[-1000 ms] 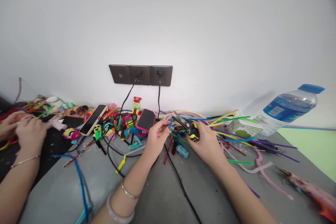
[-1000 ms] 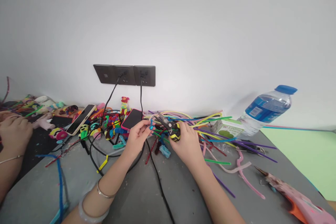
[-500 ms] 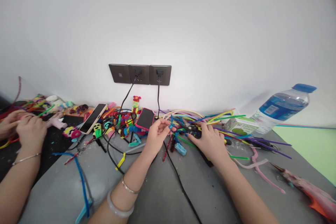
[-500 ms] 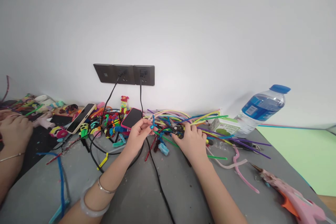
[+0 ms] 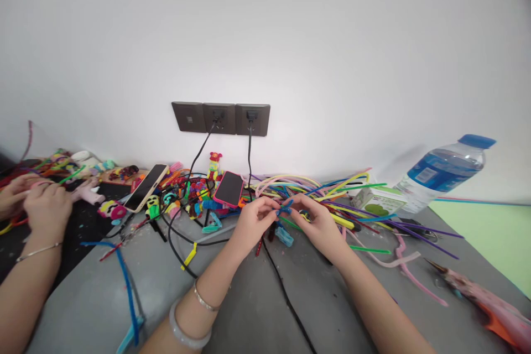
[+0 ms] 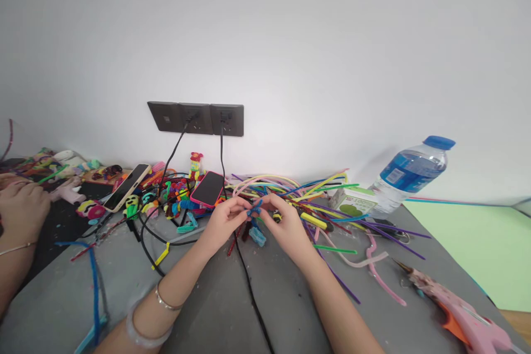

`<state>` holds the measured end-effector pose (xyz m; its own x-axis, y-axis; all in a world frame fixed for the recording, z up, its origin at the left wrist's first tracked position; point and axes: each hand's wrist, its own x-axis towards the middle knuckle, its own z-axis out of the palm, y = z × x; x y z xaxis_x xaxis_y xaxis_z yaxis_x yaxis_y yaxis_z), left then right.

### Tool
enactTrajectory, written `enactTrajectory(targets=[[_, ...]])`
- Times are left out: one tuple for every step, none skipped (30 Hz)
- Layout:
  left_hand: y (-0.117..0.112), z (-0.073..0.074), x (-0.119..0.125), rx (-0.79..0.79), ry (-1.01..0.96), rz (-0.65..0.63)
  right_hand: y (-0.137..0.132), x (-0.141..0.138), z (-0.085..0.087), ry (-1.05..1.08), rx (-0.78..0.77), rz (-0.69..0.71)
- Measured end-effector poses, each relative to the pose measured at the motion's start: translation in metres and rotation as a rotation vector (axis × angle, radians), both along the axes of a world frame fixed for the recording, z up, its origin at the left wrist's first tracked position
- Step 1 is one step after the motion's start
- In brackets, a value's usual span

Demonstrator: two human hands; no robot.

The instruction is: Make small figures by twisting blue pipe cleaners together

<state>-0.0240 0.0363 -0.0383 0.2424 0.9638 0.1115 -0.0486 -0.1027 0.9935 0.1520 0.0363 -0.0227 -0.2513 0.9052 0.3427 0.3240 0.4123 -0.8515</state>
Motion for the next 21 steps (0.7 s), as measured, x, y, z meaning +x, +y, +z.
enactTrajectory(targets=[[-0.0004, 0.0000, 0.0000, -0.003, 0.006, -0.007, 0.0001, -0.0002, 0.0004, 0.031, -0.017, 0.003], [-0.0007, 0.0003, 0.0000, -0.006, 0.009, -0.011, 0.0003, -0.0002, 0.0010, 0.064, -0.038, 0.008], [-0.0009, 0.0008, 0.0000, -0.004, 0.013, -0.010, 0.0005, 0.0001, 0.0017, 0.093, -0.057, 0.012], [-0.0009, 0.0014, -0.0001, 0.003, 0.018, -0.006, 0.0008, 0.0003, 0.0025, 0.113, -0.072, 0.016], [-0.0009, 0.0020, -0.0002, 0.015, 0.024, 0.000, 0.0009, 0.0004, 0.0031, 0.129, -0.085, 0.020], [-0.0008, 0.0027, -0.0002, 0.031, 0.031, 0.006, 0.0009, 0.0004, 0.0035, 0.142, -0.099, 0.027], [-0.0007, 0.0032, -0.0001, 0.046, 0.035, 0.013, 0.0008, 0.0002, 0.0036, 0.157, -0.115, 0.033], [-0.0006, 0.0038, 0.0001, 0.058, 0.034, 0.020, 0.0006, 0.0000, 0.0034, 0.176, -0.135, 0.037], [-0.0007, 0.0044, 0.0004, 0.064, 0.028, 0.026, 0.0005, -0.0004, 0.0029, 0.198, -0.159, 0.041], [-0.0009, 0.0049, 0.0009, 0.065, 0.017, 0.028, 0.0004, -0.0008, 0.0022, 0.222, -0.182, 0.043], [-0.0012, 0.0055, 0.0014, 0.062, 0.006, 0.028, 0.0004, -0.0012, 0.0015, 0.241, -0.202, 0.044], [-0.0018, 0.0061, 0.0019, 0.061, 0.002, 0.024, 0.0005, -0.0015, 0.0008, 0.256, -0.215, 0.045], [-0.0025, 0.0067, 0.0025, 0.065, 0.009, 0.017, 0.0005, -0.0019, 0.0003, 0.263, -0.221, 0.050], [-0.0033, 0.0072, 0.0030, 0.080, 0.030, 0.013, 0.0006, -0.0022, 0.0001, 0.263, -0.221, 0.059], [-0.0041, 0.0077, 0.0034, 0.105, 0.063, 0.015, 0.0006, -0.0025, 0.0002, 0.257, -0.215, 0.071], [-0.0049, 0.0081, 0.0038, 0.140, 0.104, 0.025, 0.0006, -0.0028, 0.0005, 0.246, -0.207, 0.086], [-0.0054, 0.0083, 0.0040, 0.180, 0.144, 0.041, 0.0004, -0.0031, 0.0010, 0.235, -0.202, 0.100], [-0.0058, 0.0084, 0.0041, 0.221, 0.176, 0.058, 0.0003, -0.0033, 0.0016, 0.225, -0.197, 0.112], [-0.0058, 0.0083, 0.0041, 0.258, 0.198, 0.074, 0.0001, -0.0034, 0.0023, 0.219, -0.192, 0.119], [-0.0056, 0.0081, 0.0039, 0.289, 0.212, 0.087, -0.0001, -0.0032, 0.0029, 0.219, -0.186, 0.115], [-0.0052, 0.0079, 0.0037, 0.312, 0.221, 0.098, -0.0003, -0.0028, 0.0034, 0.221, -0.181, 0.102]])
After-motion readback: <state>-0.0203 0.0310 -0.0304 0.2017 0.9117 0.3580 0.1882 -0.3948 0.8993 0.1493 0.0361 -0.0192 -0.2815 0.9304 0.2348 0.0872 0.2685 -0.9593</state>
